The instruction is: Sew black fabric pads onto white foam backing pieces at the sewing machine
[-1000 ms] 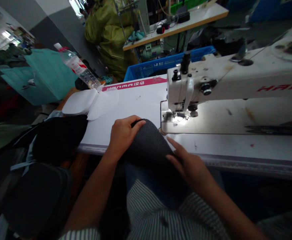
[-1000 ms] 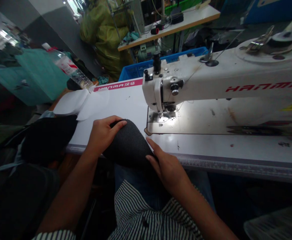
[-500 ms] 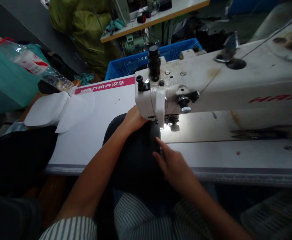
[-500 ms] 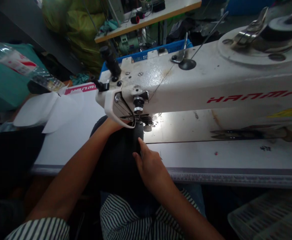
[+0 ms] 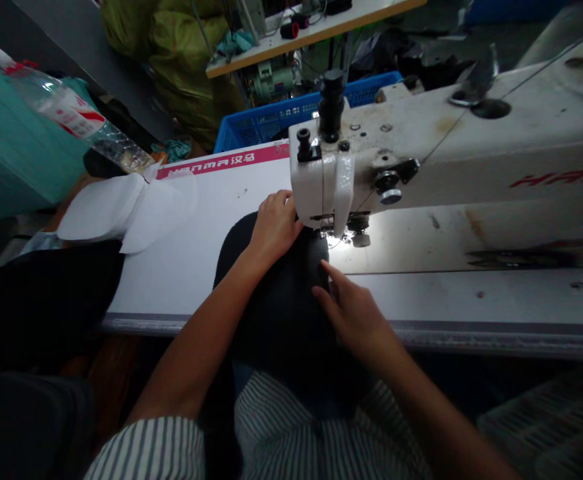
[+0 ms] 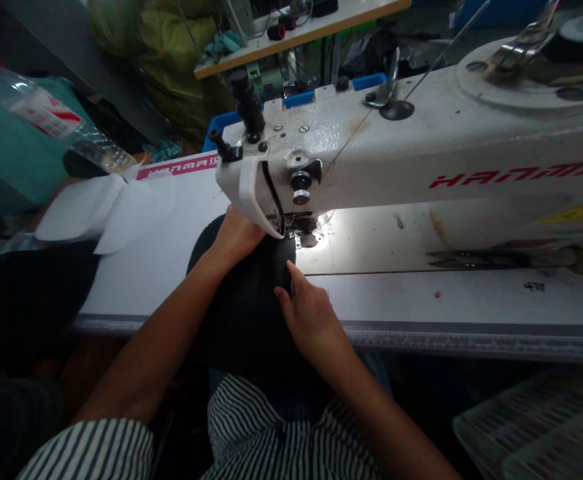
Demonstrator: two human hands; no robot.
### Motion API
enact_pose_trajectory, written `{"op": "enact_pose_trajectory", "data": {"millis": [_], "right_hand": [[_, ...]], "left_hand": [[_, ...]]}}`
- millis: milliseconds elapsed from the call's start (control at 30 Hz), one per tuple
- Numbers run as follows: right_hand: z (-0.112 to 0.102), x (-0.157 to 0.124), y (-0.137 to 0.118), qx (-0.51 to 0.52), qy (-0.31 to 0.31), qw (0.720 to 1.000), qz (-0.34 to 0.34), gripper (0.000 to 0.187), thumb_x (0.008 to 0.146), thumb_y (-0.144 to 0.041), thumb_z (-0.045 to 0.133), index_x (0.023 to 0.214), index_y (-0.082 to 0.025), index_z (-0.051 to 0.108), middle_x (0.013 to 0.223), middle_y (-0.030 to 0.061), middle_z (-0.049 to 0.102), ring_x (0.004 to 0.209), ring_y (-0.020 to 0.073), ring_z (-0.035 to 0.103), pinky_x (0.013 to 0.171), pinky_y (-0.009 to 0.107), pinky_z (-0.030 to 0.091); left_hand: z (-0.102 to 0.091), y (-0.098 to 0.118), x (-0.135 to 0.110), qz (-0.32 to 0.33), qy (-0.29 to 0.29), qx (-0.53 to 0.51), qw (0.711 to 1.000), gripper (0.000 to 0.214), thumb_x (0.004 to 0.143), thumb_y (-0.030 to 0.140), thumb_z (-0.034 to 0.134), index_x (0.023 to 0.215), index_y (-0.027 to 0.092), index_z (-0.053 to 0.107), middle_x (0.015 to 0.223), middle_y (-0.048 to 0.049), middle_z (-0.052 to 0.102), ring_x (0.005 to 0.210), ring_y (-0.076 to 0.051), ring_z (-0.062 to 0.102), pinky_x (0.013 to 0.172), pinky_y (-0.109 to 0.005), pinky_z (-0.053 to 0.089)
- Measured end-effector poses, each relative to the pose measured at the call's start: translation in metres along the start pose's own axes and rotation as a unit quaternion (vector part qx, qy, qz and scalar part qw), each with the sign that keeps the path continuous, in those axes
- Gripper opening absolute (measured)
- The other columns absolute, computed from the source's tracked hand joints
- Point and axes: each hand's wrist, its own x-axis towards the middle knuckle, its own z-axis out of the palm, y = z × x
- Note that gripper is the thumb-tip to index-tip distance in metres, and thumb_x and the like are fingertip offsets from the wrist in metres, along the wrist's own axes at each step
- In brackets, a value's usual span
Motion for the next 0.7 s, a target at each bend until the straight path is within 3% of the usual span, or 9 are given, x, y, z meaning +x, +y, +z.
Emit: {"op": "enact_pose_trajectory", "data": {"millis": [67,133,233,267,333,400,467,600,700], "right_hand": [[0.001,-0.012,0.002,0.031,-0.002,1.000,0.005,0.061,0.095,-0.040,0.054,0.149,-0.011,0.052,0.076,0.0041,0.066,0.070,0.0217,0.064,0.069,0.036,0.052],[0.003,-0.031,0.005,0.104,-0.026,0.994,0.025,0.062,0.095,-0.042,0.055,0.150,-0.014,0.050,0.073,0.0003,0.063,0.065,0.0189,0.062,0.062,0.032,0.051],[0.013,-0.065,0.010,0.286,-0.077,0.952,0.079,0.065,0.094,-0.048,0.059,0.151,-0.022,0.043,0.078,-0.0019,0.063,0.064,0.0167,0.064,0.055,0.029,0.054],[0.018,-0.076,0.011,0.340,-0.088,0.931,0.097,0.067,0.093,-0.051,0.061,0.150,-0.023,0.042,0.081,-0.0017,0.065,0.065,0.0166,0.066,0.056,0.030,0.057],[0.026,-0.094,0.015,0.405,-0.094,0.901,0.123,0.066,0.090,-0.056,0.065,0.144,-0.025,0.043,0.086,-0.0012,0.066,0.068,0.0169,0.069,0.062,0.034,0.062],[0.032,-0.105,0.019,0.420,-0.086,0.893,0.135,0.060,0.090,-0.060,0.065,0.135,-0.024,0.046,0.086,-0.0005,0.067,0.072,0.0182,0.072,0.067,0.036,0.064],[0.035,-0.111,0.026,0.412,-0.058,0.899,0.138,0.055,0.091,-0.063,0.064,0.125,-0.023,0.047,0.088,0.0018,0.069,0.078,0.0207,0.074,0.069,0.036,0.065],[0.032,-0.117,0.040,0.396,0.027,0.908,0.132,0.054,0.088,-0.065,0.067,0.115,-0.023,0.047,0.108,0.0107,0.073,0.082,0.0213,0.075,0.071,0.036,0.065],[0.029,-0.118,0.046,0.392,0.041,0.911,0.123,0.056,0.088,-0.064,0.068,0.118,-0.022,0.048,0.115,0.0132,0.073,0.084,0.0206,0.076,0.071,0.036,0.065]], "left_hand": [[-0.013,0.010,-0.039,0.026,0.015,0.044,0.999,0.028,0.098,0.025,0.063,0.125,0.016,0.065,0.136,-0.0152,0.063,0.133,-0.032,0.054,0.115,-0.050,0.041],[-0.024,0.025,-0.092,0.084,-0.014,0.017,0.996,0.038,0.103,0.039,0.058,0.135,0.018,0.060,0.142,-0.0144,0.060,0.136,-0.030,0.052,0.116,-0.049,0.042],[-0.028,0.046,-0.178,0.189,-0.075,0.000,0.979,0.088,0.089,0.081,0.052,0.148,0.015,0.049,0.148,-0.0194,0.057,0.141,-0.035,0.049,0.117,-0.054,0.042],[-0.024,0.051,-0.202,0.199,-0.066,0.021,0.977,0.094,0.085,0.083,0.054,0.148,0.013,0.050,0.147,-0.0210,0.057,0.140,-0.037,0.049,0.117,-0.057,0.042],[-0.014,0.056,-0.237,0.193,-0.017,0.073,0.978,0.067,0.095,0.062,0.062,0.143,0.015,0.055,0.140,-0.0187,0.064,0.134,-0.035,0.056,0.115,-0.056,0.044],[-0.005,0.057,-0.255,0.180,0.049,0.102,0.977,0.031,0.101,0.027,0.061,0.132,0.020,0.064,0.119,-0.0108,0.075,0.116,-0.027,0.067,0.107,-0.047,0.050],[-0.002,0.055,-0.259,0.193,0.097,0.104,0.971,0.026,0.099,0.010,0.059,0.118,0.024,0.069,0.097,-0.0031,0.078,0.094,-0.020,0.072,0.095,-0.038,0.053],[-0.008,0.051,-0.253,0.248,0.118,0.107,0.956,0.019,0.096,0.007,0.065,0.107,0.023,0.070,0.083,0.0020,0.078,0.079,-0.016,0.072,0.081,-0.033,0.050],[-0.009,0.049,-0.249,0.269,0.100,0.126,0.950,0.019,0.097,0.007,0.065,0.110,0.020,0.069,0.086,0.0019,0.079,0.082,-0.015,0.073,0.083,-0.033,0.050]]}}
